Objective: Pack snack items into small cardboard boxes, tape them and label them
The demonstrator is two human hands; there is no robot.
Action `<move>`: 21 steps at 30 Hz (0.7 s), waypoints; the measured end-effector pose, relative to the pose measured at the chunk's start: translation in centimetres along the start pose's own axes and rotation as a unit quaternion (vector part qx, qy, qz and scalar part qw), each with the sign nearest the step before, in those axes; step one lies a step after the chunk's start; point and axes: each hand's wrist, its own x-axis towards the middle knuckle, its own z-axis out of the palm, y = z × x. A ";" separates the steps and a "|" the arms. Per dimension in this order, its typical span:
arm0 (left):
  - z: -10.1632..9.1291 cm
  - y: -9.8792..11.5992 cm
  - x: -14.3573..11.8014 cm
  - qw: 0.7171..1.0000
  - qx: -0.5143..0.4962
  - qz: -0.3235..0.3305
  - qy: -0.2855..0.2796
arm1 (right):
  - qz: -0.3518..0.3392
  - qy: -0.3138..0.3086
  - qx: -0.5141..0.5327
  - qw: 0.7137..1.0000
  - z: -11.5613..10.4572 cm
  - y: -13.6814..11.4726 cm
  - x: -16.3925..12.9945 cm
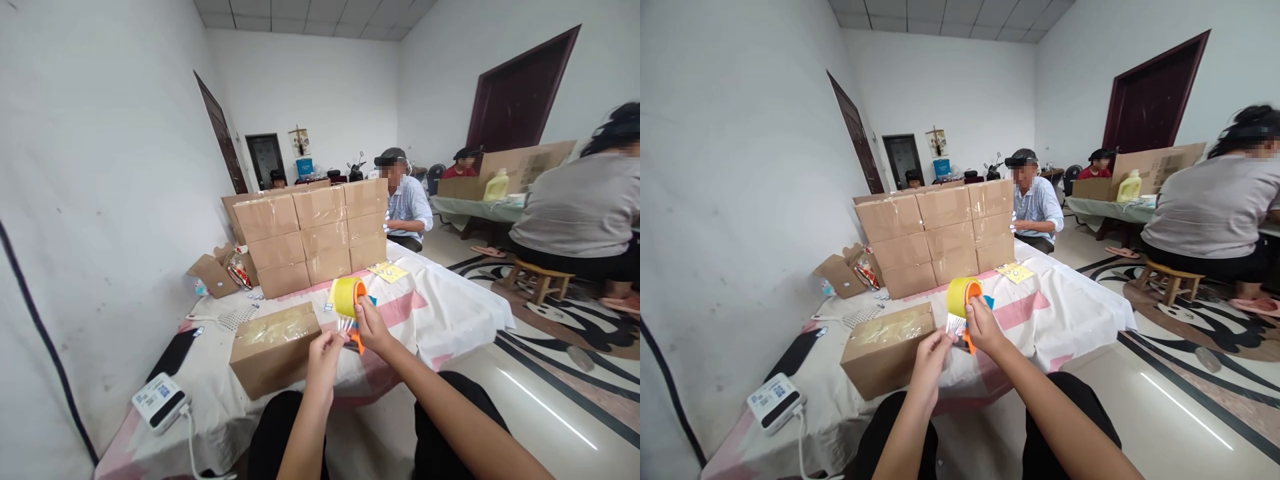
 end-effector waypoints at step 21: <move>-0.8 -0.4 0.5 0.996 0.023 -0.025 -0.081 | 0.002 0.069 -0.045 0.997 -0.9 1.1 0.2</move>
